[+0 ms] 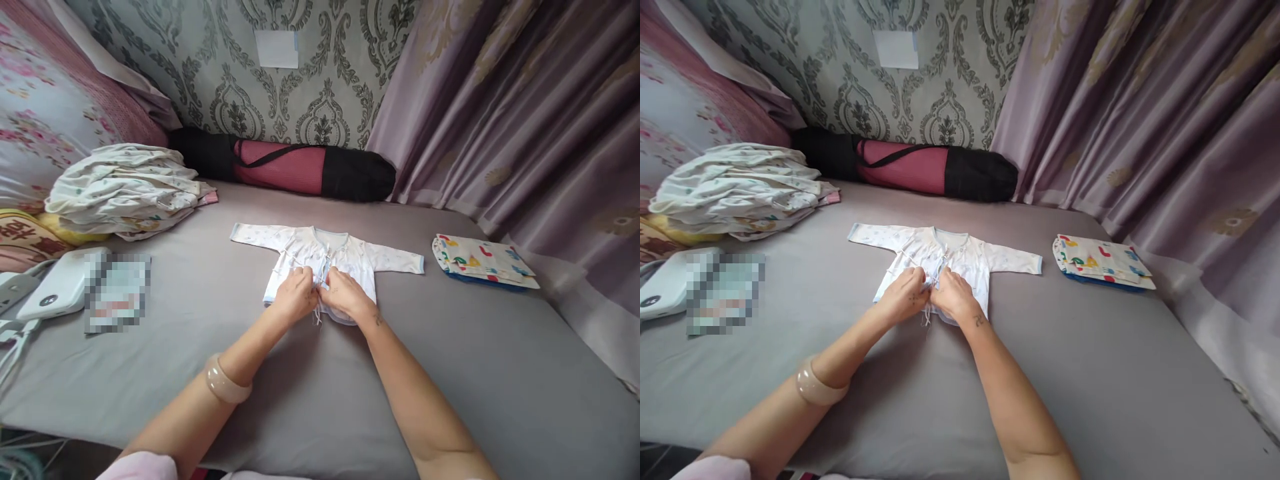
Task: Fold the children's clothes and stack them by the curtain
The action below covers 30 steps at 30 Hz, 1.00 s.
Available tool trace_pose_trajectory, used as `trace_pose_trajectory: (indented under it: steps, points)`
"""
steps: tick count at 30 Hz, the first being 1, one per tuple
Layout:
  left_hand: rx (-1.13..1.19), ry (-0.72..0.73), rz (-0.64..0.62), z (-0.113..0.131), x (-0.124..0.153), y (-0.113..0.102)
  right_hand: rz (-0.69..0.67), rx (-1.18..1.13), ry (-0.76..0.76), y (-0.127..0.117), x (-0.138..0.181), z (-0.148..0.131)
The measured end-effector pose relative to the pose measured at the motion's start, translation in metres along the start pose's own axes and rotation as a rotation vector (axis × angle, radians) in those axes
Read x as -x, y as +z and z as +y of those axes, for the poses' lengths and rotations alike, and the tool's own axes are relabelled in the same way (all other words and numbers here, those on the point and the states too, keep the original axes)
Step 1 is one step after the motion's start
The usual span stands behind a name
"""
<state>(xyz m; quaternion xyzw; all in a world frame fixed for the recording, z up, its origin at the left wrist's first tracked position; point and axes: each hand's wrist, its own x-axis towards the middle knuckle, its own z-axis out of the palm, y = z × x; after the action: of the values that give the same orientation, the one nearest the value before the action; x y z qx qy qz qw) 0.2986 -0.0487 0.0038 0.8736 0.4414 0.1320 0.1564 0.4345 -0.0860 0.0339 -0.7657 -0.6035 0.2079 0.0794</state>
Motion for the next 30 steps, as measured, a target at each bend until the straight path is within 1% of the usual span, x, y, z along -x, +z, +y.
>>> trace_pose_trajectory:
  steps: [2, 4, 7, 9, 10, 12, 14, 15, 18, 20, 22, 24, 26, 30]
  points:
    - [-0.025, -0.019, 0.031, -0.005, 0.003, 0.006, -0.008, 0.015, 0.032, 0.001, 0.001, -0.003]
    - [-0.012, -0.025, 0.051, -0.011, 0.004, 0.005, -0.010, 0.018, 0.043, 0.000, 0.002, -0.005]
    - [0.040, -0.053, 0.045, -0.019, 0.001, -0.003, -0.007, 0.010, 0.043, -0.002, -0.001, -0.002]
    - [0.110, -0.121, 0.004, -0.023, -0.003, -0.010, -0.017, -0.056, 0.042, -0.002, -0.005, 0.003]
    - [0.154, -0.161, -0.015, -0.024, -0.004, -0.015, -0.049, -0.129, 0.045, -0.003, -0.008, 0.007]
    - [0.228, -0.231, -0.012, -0.024, -0.007, -0.023, -0.149, -0.358, 0.076, -0.005, -0.014, 0.017]
    - [0.273, -0.262, 0.044, -0.022, -0.007, -0.030, -0.230, -0.638, 0.127, -0.009, -0.020, 0.026]
    - [0.290, -0.262, 0.075, -0.020, -0.007, -0.032, -0.243, -0.773, 0.147, -0.012, -0.022, 0.029]
    - [0.318, -0.212, 0.127, -0.014, -0.006, -0.034, -0.243, -1.082, 0.187, -0.021, -0.025, 0.036]
    - [0.295, -0.145, 0.132, -0.011, -0.005, -0.030, -0.263, -1.189, 0.213, -0.025, -0.025, 0.036]
    - [0.227, -0.058, 0.114, -0.008, -0.003, -0.023, -0.278, -1.236, 0.236, -0.028, -0.024, 0.034]
    - [0.125, 0.029, 0.068, -0.004, 0.001, -0.017, -0.274, -1.257, 0.245, -0.030, -0.023, 0.032]
    - [0.004, 0.083, -0.003, 0.002, 0.004, -0.013, -0.263, -1.269, 0.243, -0.031, -0.022, 0.030]
    - [-0.173, 0.099, -0.129, 0.018, 0.009, -0.014, -0.256, -1.286, 0.221, -0.031, -0.020, 0.027]
